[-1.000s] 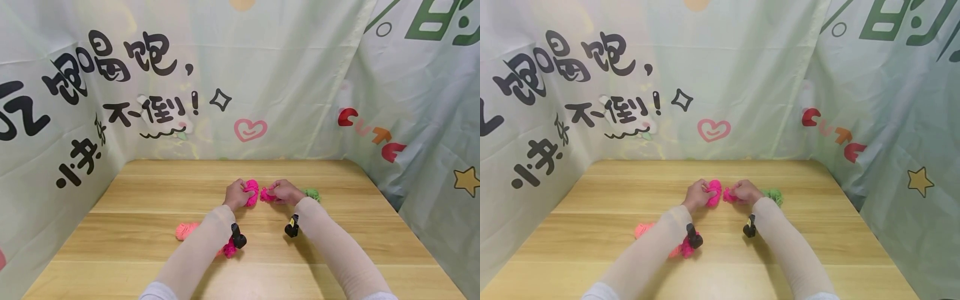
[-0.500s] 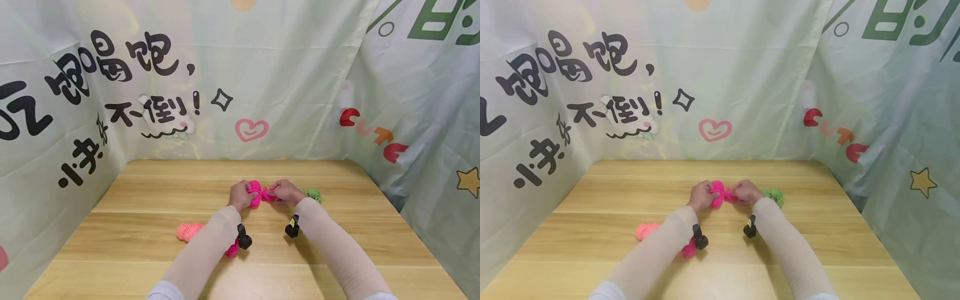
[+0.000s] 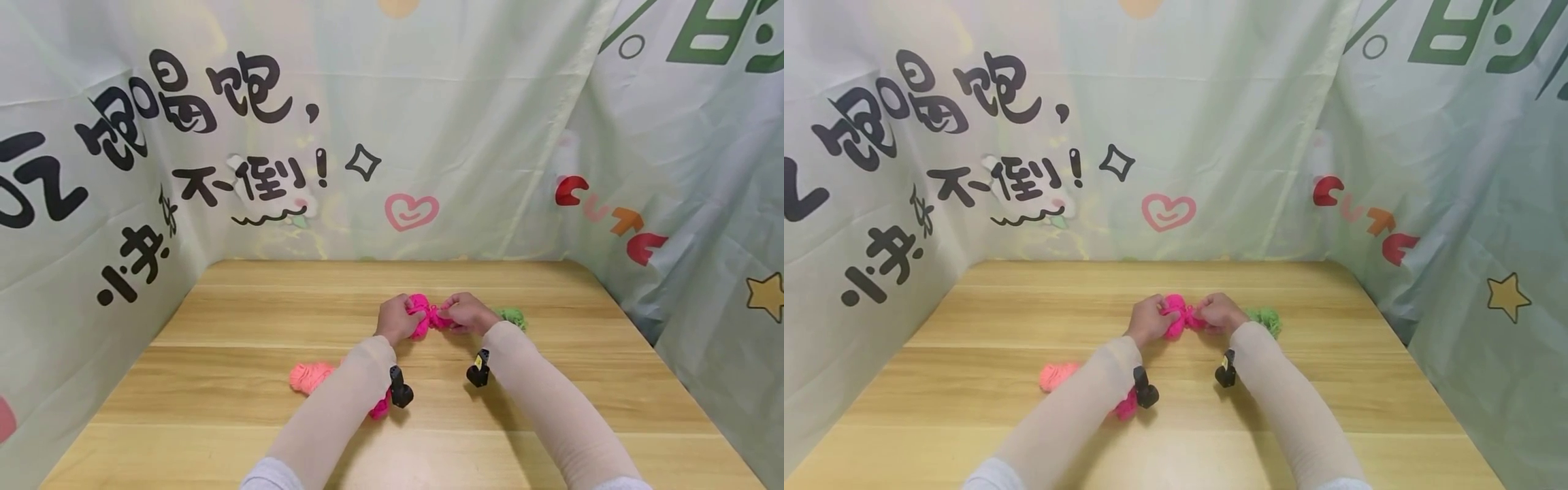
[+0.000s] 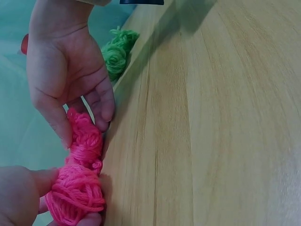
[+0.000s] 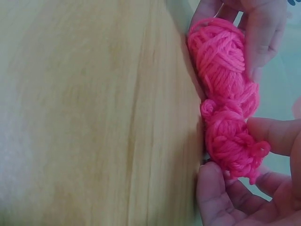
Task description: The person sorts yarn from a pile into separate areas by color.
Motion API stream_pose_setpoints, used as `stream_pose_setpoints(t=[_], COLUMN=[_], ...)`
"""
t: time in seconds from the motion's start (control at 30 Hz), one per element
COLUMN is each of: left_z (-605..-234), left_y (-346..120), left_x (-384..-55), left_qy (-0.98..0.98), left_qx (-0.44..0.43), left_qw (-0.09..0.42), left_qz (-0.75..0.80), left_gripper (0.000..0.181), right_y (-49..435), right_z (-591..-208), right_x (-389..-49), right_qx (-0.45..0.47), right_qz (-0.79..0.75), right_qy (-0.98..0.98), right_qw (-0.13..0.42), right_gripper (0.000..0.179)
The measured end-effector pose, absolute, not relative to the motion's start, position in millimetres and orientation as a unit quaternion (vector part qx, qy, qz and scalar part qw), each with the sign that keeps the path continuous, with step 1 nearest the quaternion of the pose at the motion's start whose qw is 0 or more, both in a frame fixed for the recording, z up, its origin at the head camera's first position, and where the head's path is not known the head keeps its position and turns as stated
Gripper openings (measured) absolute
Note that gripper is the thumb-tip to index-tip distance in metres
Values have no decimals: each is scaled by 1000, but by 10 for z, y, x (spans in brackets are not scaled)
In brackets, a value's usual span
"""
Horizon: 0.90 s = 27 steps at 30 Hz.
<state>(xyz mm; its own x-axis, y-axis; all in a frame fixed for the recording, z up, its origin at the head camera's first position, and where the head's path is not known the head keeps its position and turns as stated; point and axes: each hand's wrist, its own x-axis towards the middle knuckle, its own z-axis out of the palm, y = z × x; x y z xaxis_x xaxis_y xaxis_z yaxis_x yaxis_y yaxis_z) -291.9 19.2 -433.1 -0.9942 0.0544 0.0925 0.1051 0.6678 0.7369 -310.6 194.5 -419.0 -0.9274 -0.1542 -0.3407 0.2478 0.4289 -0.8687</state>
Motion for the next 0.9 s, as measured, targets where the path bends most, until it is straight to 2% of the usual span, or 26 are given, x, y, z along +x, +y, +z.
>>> stream_pose_setpoints(t=[0.9], left_z=[-4086], left_y=[-24], left_x=[-2863], left_qy=[-897], left_qx=[-71], left_qw=[-37], left_qz=[-435], left_gripper=[19], right_y=[2069], right_z=[-3808], right_x=[-3027], right_qx=[2], right_qz=[-489], right_qy=[852], right_qw=[187], right_gripper=[25])
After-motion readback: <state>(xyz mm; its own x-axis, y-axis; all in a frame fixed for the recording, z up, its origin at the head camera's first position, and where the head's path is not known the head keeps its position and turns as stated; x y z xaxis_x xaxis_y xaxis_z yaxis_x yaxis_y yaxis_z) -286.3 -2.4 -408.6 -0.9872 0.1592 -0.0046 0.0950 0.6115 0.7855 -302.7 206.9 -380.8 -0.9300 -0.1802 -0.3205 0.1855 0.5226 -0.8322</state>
